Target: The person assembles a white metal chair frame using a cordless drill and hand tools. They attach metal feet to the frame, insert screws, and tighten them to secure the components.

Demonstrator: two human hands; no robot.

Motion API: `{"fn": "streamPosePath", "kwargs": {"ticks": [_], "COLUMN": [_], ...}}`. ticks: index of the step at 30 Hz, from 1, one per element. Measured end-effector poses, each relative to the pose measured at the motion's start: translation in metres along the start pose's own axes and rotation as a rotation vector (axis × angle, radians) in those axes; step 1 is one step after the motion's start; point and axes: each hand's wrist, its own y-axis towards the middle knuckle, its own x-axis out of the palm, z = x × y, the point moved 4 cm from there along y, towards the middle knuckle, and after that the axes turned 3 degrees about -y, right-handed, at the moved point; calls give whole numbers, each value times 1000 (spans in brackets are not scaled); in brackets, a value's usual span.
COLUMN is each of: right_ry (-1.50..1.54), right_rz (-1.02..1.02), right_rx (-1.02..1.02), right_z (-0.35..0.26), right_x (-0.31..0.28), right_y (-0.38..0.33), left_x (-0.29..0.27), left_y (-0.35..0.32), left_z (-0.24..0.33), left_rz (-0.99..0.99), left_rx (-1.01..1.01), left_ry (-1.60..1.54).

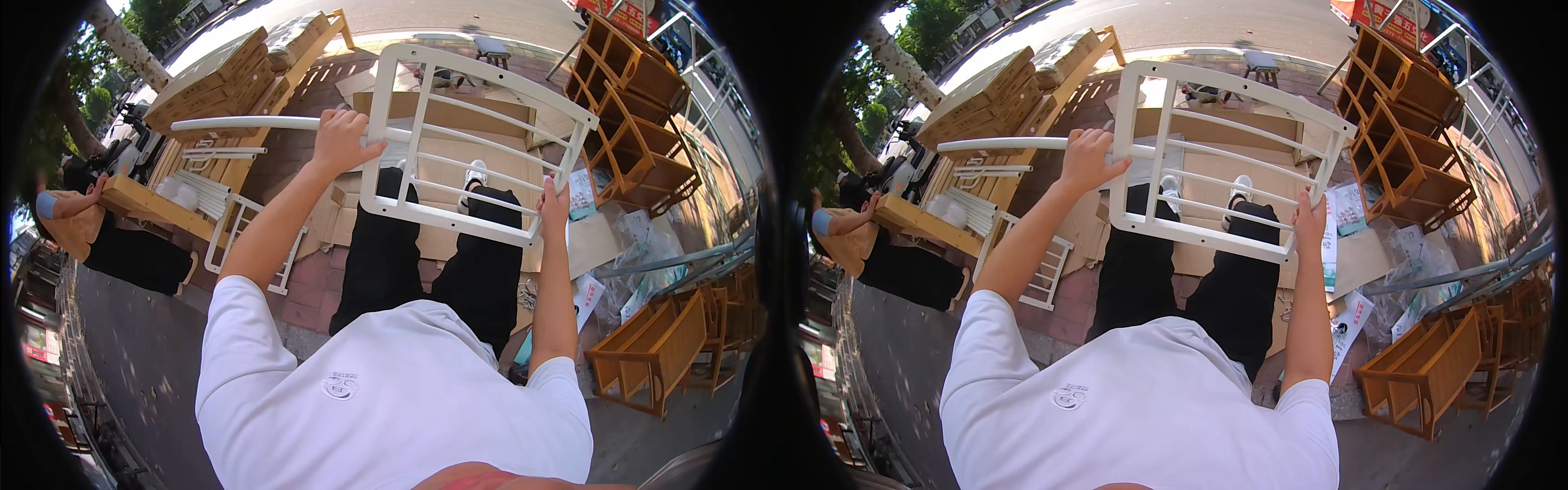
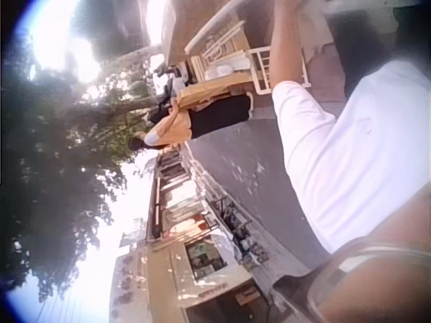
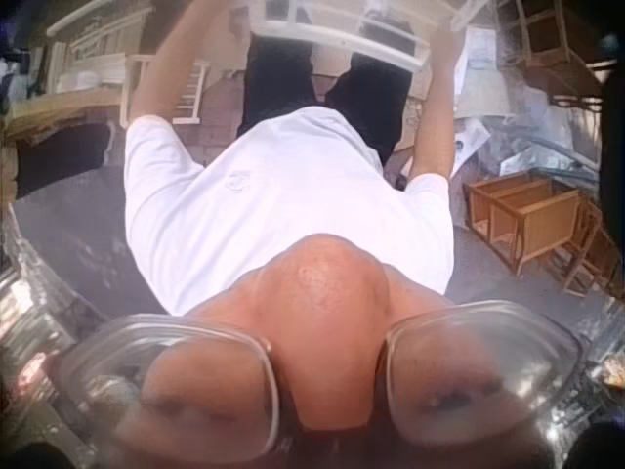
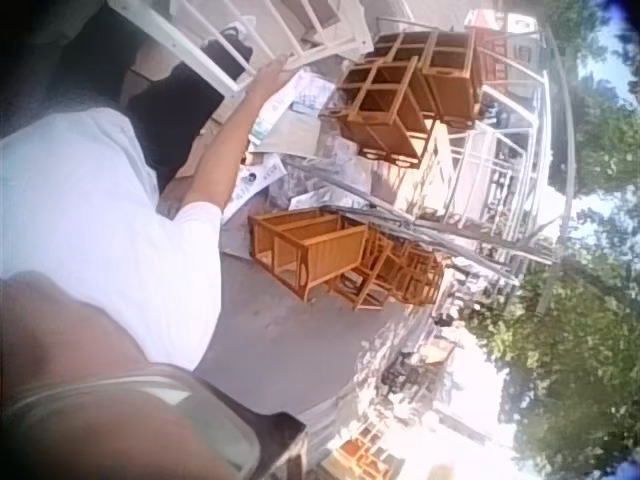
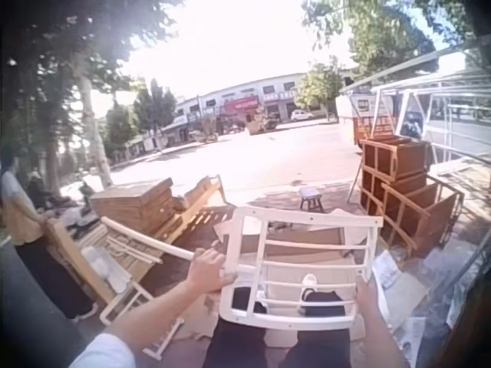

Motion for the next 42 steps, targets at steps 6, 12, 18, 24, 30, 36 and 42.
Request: {"fn": "streamPosePath", "kwargs": {"ticks": [6,12,18,24,30,36,42], "right_ry": [-253,-643,-1079,-1090,-596,-589,-671], "right_rz": [-113,-232,-391,-484,-338,-171,-531], "right_rx": [124,243,177,79,162,697,1029], "right_z": [0,7,-24,-13,-12,62,29], "right_x": [-1,9,29,13,-41,-165,-110], "right_y": [-13,-12,-10,-3,-18,-242,-380], "left_x": [22,75,116,123,108,125,122], "left_y": [-28,-56,-101,-104,-93,-93,-94], "left_z": [-15,-50,-66,-64,-54,-56,-52], "left_rz": [-85,-230,-245,-309,-447,-481,-401], "left_rx": [-150,-340,-382,-273,-356,-415,-365], "left_ry": [1,-80,-243,-296,-338,-327,-356]}}
